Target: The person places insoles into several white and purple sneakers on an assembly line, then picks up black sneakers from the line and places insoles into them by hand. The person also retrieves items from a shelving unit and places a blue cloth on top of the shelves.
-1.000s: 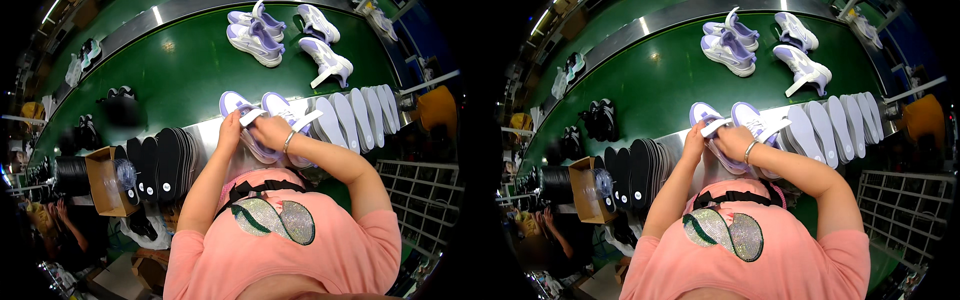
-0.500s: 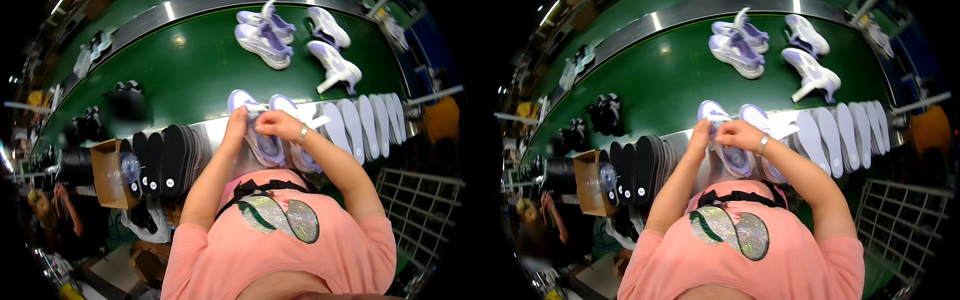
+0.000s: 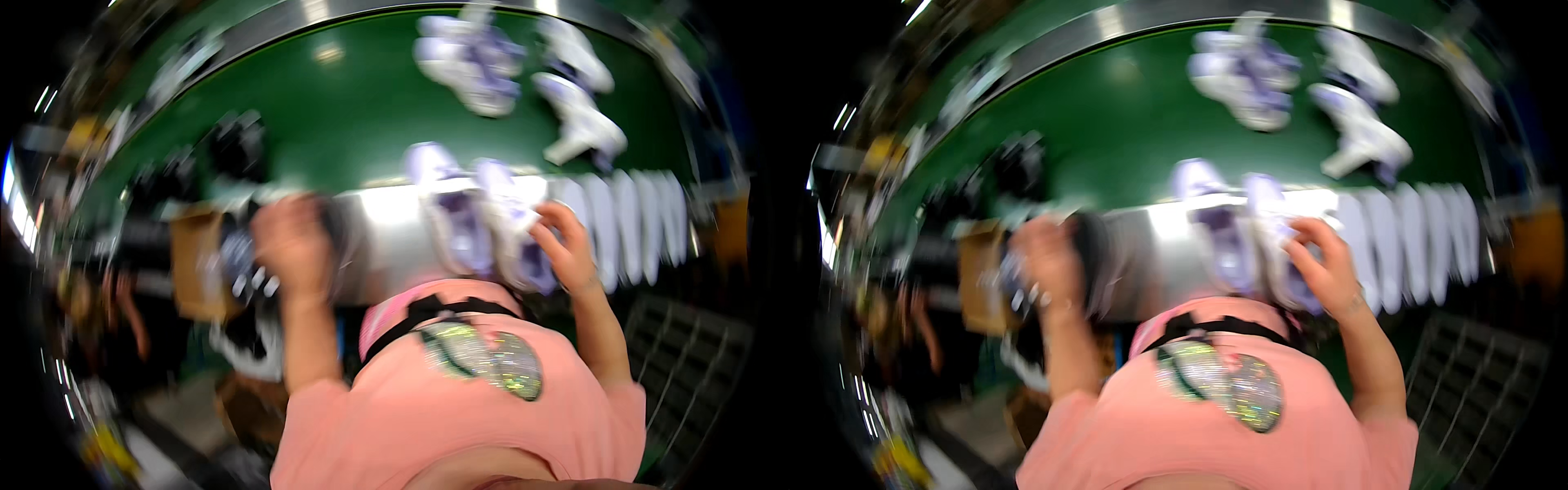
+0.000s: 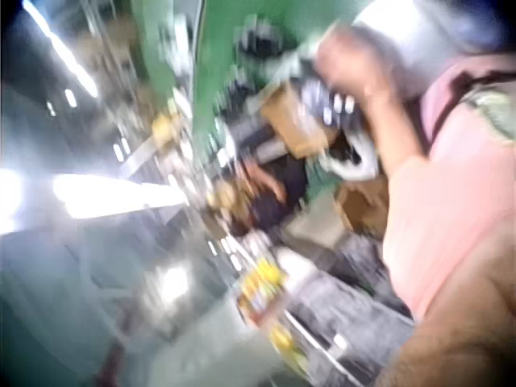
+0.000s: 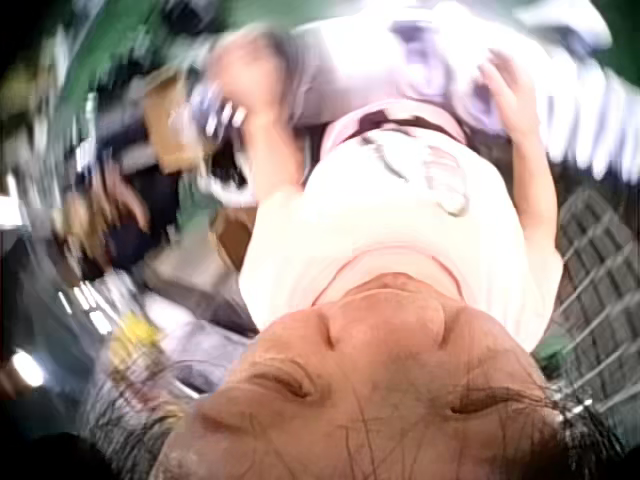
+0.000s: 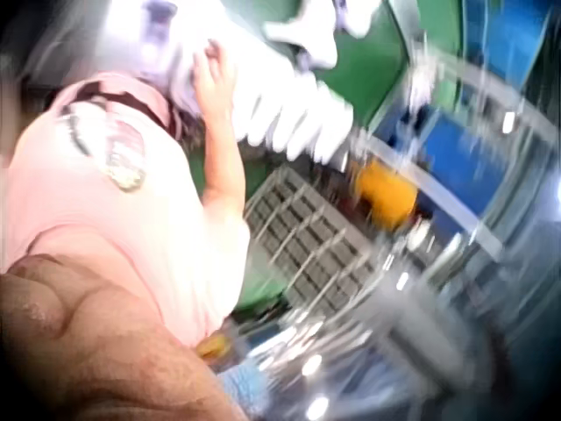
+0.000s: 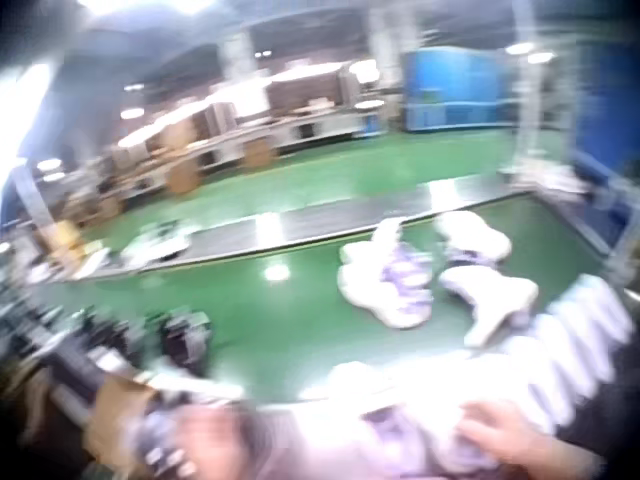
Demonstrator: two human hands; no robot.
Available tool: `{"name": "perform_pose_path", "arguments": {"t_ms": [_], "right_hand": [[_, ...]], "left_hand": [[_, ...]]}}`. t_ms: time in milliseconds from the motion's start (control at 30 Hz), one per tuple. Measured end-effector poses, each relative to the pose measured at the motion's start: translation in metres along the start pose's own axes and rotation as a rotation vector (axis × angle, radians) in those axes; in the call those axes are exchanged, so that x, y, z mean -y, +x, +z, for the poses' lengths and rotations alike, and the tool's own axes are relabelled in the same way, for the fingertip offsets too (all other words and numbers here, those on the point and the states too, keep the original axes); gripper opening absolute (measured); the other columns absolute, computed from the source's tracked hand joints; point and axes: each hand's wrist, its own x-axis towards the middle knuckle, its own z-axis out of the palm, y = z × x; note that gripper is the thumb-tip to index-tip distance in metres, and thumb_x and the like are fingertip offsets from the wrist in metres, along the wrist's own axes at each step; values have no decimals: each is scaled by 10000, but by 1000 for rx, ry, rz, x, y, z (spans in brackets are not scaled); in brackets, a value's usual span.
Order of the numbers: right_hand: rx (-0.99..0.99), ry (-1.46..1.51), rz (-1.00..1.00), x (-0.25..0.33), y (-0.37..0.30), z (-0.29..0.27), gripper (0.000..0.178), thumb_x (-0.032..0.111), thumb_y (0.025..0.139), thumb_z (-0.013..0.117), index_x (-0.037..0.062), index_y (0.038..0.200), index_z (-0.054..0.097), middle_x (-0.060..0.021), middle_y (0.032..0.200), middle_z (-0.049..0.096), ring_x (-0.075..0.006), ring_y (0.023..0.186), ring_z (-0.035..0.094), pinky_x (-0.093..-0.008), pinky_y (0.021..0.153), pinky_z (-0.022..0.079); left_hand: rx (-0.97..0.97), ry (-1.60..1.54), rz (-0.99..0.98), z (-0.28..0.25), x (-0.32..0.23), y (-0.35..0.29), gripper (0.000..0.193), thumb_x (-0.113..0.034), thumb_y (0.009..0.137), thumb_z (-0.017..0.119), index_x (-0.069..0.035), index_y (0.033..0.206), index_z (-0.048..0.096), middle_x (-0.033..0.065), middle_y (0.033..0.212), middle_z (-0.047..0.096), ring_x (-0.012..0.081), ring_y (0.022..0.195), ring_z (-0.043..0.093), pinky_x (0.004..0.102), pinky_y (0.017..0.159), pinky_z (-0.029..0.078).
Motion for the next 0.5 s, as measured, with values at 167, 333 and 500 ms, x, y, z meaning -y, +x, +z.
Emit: {"name": "perform_pose_path", "arguments": {"t_ms": [167, 333, 500], "right_hand": [[-245, -193, -143, -54, 8, -56, 144, 115, 735, 537, 5, 826, 548, -115, 741, 566, -236, 655, 543, -289, 609, 424], [-677, -551, 140, -162, -3, -150, 168, 126, 727, 540, 31, 865, 545, -133, 822, 563, -266, 762, 541, -335, 683, 432], [-749, -950, 556, -228, -29, -237, 351, 230, 684, 611, 87, 982, 494, -129, 986, 521, -273, 929, 489, -385, 803, 387]], "left_hand": [[-256, 377, -462, -52, 293, -19, 507, -449, 720, 526, -20, 991, 534, 148, 867, 581, 291, 839, 543, 342, 725, 440], [-383, 33, -118, -27, 103, 32, 372, -212, 776, 561, 28, 1045, 468, 162, 972, 528, 245, 897, 512, 304, 781, 408], [721, -986, 3, 73, -128, -6, 429, -115, 718, 581, -19, 1100, 408, 116, 1051, 473, 215, 974, 463, 319, 833, 375]]}}
